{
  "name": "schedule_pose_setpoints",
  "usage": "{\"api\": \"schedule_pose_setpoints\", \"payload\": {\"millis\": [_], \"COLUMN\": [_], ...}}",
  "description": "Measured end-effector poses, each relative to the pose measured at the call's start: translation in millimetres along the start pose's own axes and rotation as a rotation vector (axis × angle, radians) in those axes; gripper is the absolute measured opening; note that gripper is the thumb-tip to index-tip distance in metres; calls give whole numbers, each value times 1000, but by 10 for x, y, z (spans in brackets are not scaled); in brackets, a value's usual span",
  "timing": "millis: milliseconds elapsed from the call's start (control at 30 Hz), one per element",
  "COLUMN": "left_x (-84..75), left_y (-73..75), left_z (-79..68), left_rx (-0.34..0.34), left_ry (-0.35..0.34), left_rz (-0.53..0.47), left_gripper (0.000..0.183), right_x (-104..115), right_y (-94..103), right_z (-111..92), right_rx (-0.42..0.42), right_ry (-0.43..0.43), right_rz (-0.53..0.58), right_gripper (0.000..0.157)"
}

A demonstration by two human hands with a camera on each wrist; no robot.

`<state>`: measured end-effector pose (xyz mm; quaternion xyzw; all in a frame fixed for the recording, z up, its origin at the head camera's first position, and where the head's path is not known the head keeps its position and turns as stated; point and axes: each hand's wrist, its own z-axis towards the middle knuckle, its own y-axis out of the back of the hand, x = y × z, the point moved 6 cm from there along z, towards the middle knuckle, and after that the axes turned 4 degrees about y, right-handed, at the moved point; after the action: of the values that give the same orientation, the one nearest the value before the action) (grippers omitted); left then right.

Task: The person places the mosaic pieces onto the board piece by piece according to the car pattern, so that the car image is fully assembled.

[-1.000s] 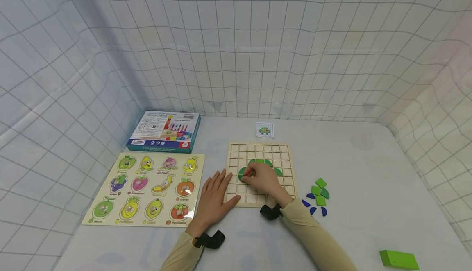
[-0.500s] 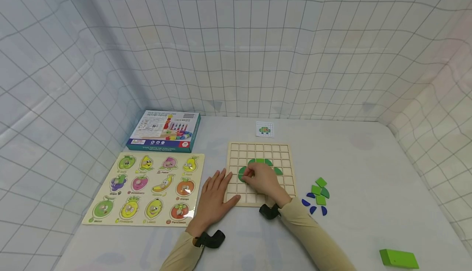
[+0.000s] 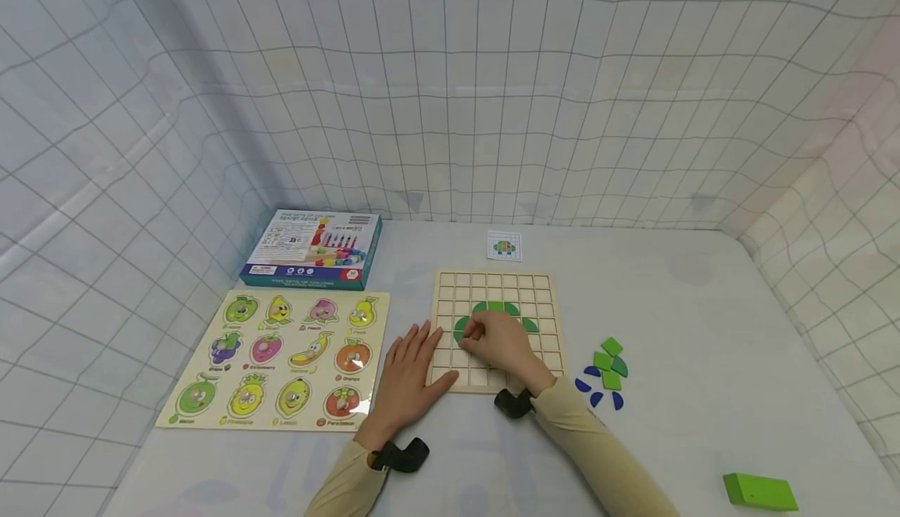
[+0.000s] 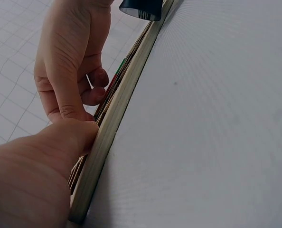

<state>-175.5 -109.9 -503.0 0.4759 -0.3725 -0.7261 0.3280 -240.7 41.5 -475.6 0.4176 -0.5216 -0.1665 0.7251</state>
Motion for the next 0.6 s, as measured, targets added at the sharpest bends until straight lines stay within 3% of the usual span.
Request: {"api": "schedule_pose_setpoints", "payload": {"millis": [267,600], "left_x": [-6,10], "left_y": [4,-17], "left_z": [7,3], "left_rx": [15,53], "left_ry": [17,49], "left_rz": [-7,-4], "left_gripper": [71,72], "right_x": [-65,-425], "right_y": [119,686], "right_z": [-91,-474], "right_rx": [1,-108], "right_ry": [-34,-57], "right_rz": [15,-14], "right_gripper": [14,12]}}
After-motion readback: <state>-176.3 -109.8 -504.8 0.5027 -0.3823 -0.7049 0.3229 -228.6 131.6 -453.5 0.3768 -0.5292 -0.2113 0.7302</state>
